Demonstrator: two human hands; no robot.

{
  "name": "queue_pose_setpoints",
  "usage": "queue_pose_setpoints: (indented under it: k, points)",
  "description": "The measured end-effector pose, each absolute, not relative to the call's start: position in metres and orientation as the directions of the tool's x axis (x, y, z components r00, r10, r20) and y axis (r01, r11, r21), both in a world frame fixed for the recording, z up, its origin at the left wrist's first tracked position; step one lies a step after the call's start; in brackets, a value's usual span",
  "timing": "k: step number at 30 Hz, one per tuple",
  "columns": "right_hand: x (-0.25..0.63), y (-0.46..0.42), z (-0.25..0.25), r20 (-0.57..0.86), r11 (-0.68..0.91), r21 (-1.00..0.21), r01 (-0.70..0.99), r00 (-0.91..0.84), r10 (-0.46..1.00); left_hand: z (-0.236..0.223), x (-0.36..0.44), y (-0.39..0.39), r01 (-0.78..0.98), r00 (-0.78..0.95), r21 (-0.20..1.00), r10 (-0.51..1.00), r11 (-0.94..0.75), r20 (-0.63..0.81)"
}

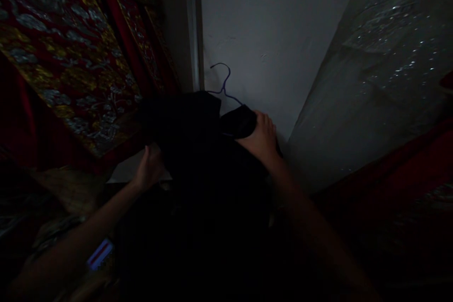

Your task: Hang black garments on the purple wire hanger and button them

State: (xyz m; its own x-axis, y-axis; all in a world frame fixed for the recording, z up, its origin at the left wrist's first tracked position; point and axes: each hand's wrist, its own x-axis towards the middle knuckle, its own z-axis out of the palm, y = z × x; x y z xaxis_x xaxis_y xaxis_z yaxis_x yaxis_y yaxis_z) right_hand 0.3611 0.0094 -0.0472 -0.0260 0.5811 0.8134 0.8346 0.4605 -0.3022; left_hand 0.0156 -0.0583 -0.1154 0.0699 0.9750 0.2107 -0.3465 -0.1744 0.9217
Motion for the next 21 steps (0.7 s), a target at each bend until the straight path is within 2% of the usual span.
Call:
queue_pose_setpoints:
  k: [3,6,12,19,21]
  points:
    - [0.353,0.018,-0.015,0.82,0.447,-0.247,0.86,-0.061,0.57,-0.131,0.019,-0.064,-0.189,-0.03,0.969,0.988,-0.157,0.154]
    - [0.339,0.015,0.004,0.819,0.445,-0.213,0.87,-0.089,0.566,-0.135,0.032,-0.072,-0.069,-0.134,0.977,0.973,-0.2,0.19]
    - [0.335,0.007,0.013,0.814,0.42,-0.212,0.882,-0.078,0.576,-0.139,0.047,-0.072,-0.229,-0.29,0.943,0.942,-0.241,0.17]
    - [0.316,0.002,0.024,0.827,0.486,-0.149,0.861,-0.161,0.538,-0.137,0.046,-0.067,-0.268,-0.365,0.921,0.914,-0.284,0.176]
    - [0.316,-0.007,0.019,0.82,0.503,-0.135,0.854,-0.188,0.54,-0.142,0.049,-0.074,-0.283,-0.392,0.926,0.911,-0.251,0.127]
